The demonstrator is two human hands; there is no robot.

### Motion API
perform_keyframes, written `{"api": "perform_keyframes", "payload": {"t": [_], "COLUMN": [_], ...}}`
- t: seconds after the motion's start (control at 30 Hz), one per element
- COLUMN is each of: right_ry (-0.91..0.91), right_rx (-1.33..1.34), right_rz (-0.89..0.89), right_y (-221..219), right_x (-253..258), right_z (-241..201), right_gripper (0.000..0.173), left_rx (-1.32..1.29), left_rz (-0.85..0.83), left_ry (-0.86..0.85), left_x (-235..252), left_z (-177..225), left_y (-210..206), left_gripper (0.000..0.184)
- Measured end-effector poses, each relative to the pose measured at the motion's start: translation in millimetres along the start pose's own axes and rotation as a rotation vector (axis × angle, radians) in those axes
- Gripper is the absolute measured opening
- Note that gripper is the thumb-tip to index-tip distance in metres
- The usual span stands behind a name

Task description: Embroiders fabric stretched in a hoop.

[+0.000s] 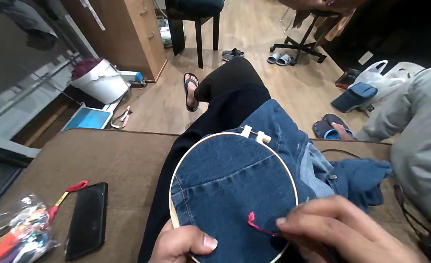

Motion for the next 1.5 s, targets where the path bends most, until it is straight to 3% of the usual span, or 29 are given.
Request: {"api": "perform_keyframes", "payload": {"t": [0.23,0.6,1.5], "right_ry": [-0.056,-0.110,-0.098], "right_rx": [-0.081,-0.051,-0.155], "right_rz": [0.047,0.144,0.050], "right_y": [-24,-21,-25], "right_x": [-11,-19,-17], "right_z": [-2,-4,-9], "right_gripper": [0.008,0.009,0.009], "left_rx": [0.022,0.057,0.089], "left_rz": [-0.041,-0.060,-0.109], "left_ry": [-0.027,-0.036,-0.061], "left_x": [1,3,3], "left_z": [-1,-2,-3], "left_y": [4,5,6], "left_gripper": [0.037,0.036,0.037]}}
Point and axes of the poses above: each hand's wrist, its own x-axis towards the middle knuckle, its own y-axis out of the back of the hand, z = x × y, the point moved 1 cm from there along x, towards the middle knuckle, and after that the axes turned 5 degrees about y, right-handed, at the moved point
